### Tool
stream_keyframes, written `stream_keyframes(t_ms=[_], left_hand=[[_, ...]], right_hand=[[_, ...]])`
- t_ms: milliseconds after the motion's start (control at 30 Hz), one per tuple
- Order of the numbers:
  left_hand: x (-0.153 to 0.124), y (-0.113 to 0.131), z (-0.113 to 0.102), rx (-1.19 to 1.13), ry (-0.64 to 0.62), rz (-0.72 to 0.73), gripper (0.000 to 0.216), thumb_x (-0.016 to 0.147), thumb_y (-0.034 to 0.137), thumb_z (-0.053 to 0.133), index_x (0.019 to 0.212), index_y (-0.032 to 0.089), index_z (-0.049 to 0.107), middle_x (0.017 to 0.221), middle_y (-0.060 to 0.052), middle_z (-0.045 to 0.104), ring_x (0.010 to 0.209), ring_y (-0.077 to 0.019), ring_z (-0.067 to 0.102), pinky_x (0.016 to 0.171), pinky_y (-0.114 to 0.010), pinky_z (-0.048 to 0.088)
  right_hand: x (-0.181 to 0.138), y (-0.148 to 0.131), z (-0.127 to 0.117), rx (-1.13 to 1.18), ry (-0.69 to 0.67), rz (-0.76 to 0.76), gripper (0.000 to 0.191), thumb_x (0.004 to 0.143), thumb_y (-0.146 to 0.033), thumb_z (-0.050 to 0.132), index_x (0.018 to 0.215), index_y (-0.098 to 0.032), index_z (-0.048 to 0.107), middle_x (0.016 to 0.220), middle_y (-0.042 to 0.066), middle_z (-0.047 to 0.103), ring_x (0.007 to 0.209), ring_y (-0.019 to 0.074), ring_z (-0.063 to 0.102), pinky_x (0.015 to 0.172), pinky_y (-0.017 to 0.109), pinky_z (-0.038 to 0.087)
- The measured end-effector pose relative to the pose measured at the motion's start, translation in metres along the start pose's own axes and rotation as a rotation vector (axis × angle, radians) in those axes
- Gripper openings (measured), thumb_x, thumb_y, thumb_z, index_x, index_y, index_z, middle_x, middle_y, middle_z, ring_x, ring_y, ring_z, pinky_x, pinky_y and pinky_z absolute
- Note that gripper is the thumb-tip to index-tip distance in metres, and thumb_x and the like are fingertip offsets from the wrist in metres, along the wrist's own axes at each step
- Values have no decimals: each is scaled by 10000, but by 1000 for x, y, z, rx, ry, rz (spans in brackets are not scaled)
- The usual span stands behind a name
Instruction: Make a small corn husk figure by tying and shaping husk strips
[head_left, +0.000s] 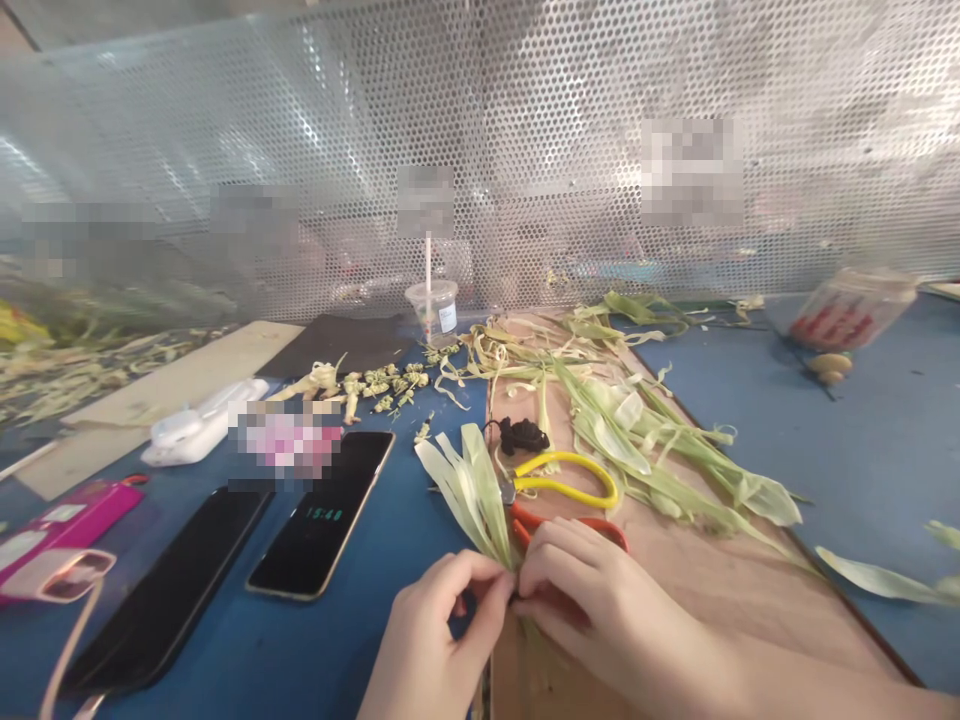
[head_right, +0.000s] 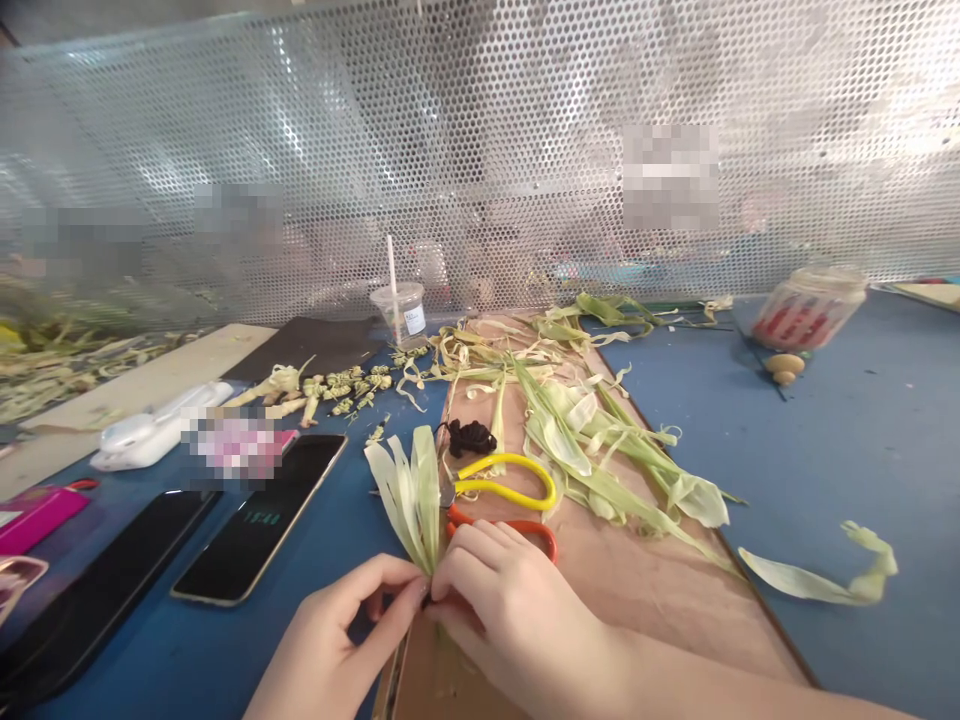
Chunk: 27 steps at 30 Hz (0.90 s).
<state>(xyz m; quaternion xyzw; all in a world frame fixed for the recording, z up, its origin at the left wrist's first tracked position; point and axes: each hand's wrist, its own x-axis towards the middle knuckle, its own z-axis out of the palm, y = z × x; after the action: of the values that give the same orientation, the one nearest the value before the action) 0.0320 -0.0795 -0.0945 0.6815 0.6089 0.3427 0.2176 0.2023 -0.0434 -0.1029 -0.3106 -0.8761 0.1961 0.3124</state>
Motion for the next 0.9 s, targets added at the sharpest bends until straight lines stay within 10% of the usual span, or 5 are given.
stream_keyframes(t_ms=[667, 900], left_hand=[[-1, -1, 1, -53, 15, -40, 159, 820, 318, 520, 821, 221, 646, 604, 30, 647, 530, -110, 540, 529, -173, 433], [-11, -6, 1, 0, 192, 200, 114, 820, 241, 547, 858, 217, 652, 823, -30, 678, 684, -125, 612, 638, -189, 494]], right_hand=[[5, -5, -6, 211, -94, 187, 100, 752, -88, 533, 750, -187, 526, 738, -9, 564, 663, 98, 508, 594, 195, 417], [7, -6, -8, 306, -114, 347, 59, 745, -131, 553, 735, -184, 529, 718, -17, 539, 629, 93, 485, 559, 195, 403]])
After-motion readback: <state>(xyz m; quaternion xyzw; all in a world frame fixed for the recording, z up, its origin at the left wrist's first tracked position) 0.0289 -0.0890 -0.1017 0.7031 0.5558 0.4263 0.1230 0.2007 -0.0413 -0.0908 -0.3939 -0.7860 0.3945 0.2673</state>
